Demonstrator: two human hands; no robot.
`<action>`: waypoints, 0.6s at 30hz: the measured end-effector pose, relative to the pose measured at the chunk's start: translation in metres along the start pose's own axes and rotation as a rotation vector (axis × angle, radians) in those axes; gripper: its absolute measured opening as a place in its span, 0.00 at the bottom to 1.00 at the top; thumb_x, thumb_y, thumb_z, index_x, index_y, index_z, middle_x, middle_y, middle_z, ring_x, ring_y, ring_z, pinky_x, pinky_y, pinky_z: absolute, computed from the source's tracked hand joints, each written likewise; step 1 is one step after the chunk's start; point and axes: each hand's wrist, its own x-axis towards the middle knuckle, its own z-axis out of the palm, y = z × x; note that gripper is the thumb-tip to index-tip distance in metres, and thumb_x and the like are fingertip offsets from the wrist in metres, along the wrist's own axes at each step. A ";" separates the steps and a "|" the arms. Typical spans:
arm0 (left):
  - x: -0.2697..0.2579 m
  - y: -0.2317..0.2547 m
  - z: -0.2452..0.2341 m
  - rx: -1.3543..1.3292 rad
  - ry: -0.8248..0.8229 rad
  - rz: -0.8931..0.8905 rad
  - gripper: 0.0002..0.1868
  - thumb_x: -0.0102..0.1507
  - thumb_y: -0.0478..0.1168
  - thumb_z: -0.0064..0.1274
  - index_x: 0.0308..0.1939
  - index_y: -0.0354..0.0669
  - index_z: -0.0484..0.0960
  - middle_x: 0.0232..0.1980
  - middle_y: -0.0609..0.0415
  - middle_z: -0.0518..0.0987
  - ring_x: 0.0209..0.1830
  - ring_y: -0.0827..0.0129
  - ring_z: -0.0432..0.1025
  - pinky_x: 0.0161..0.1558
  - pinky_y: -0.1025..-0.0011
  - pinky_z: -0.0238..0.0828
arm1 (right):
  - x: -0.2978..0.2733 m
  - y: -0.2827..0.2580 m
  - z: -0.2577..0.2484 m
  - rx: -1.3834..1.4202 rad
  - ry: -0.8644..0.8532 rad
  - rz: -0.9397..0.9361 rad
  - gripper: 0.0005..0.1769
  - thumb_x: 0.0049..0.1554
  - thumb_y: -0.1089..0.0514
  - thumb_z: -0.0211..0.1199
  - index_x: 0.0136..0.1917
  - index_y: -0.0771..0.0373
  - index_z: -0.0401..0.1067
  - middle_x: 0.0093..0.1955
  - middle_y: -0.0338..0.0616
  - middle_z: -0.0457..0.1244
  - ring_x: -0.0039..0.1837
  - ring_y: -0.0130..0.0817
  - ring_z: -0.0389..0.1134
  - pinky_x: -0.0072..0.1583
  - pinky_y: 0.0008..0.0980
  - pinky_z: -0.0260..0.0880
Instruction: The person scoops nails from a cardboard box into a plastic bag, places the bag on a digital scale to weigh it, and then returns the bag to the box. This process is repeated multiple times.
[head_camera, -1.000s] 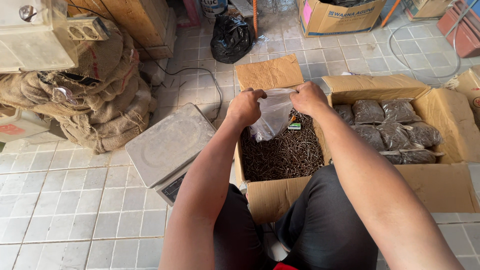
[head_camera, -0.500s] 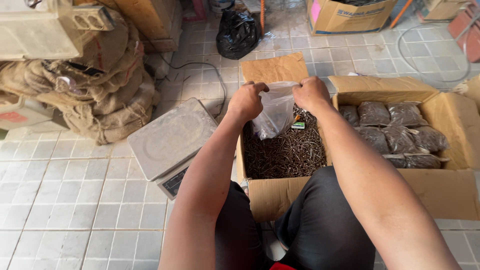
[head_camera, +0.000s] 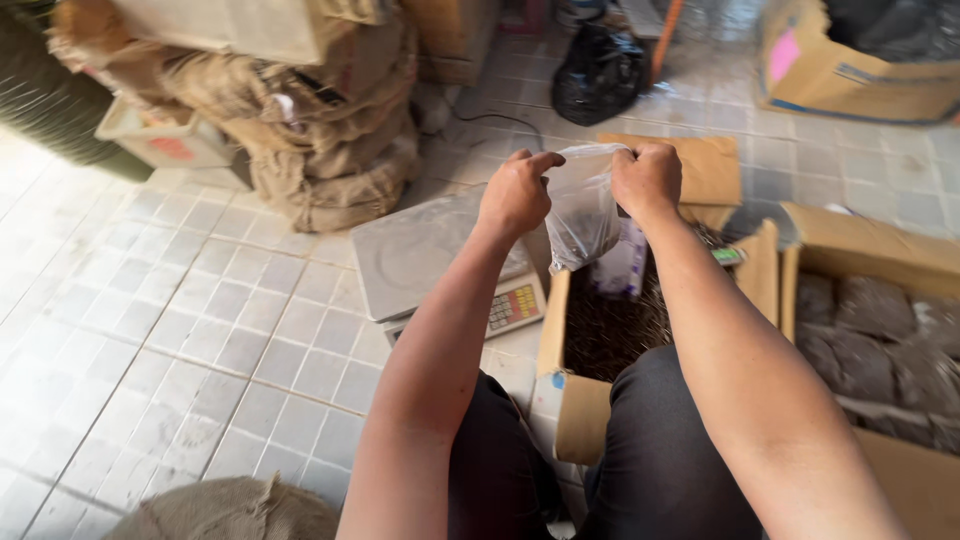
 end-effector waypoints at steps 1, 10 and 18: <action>-0.002 -0.006 -0.011 0.007 0.019 -0.023 0.16 0.56 0.34 0.42 0.44 0.61 0.76 0.37 0.47 0.72 0.37 0.47 0.72 0.39 0.58 0.72 | 0.001 -0.009 0.010 0.005 -0.021 -0.022 0.14 0.44 0.52 0.49 0.31 0.61 0.72 0.32 0.55 0.63 0.44 0.56 0.66 0.42 0.49 0.64; -0.039 -0.081 -0.068 0.109 0.124 -0.239 0.15 0.57 0.33 0.41 0.42 0.59 0.76 0.37 0.48 0.72 0.36 0.49 0.72 0.37 0.59 0.72 | -0.020 -0.064 0.114 0.019 -0.223 -0.161 0.14 0.44 0.52 0.49 0.32 0.60 0.72 0.32 0.55 0.63 0.44 0.55 0.65 0.42 0.50 0.63; -0.061 -0.140 -0.077 0.201 0.118 -0.358 0.16 0.55 0.33 0.39 0.42 0.57 0.76 0.37 0.46 0.70 0.35 0.46 0.71 0.36 0.57 0.71 | -0.039 -0.072 0.192 0.059 -0.421 -0.166 0.12 0.42 0.52 0.50 0.29 0.59 0.71 0.28 0.50 0.62 0.39 0.51 0.66 0.38 0.43 0.64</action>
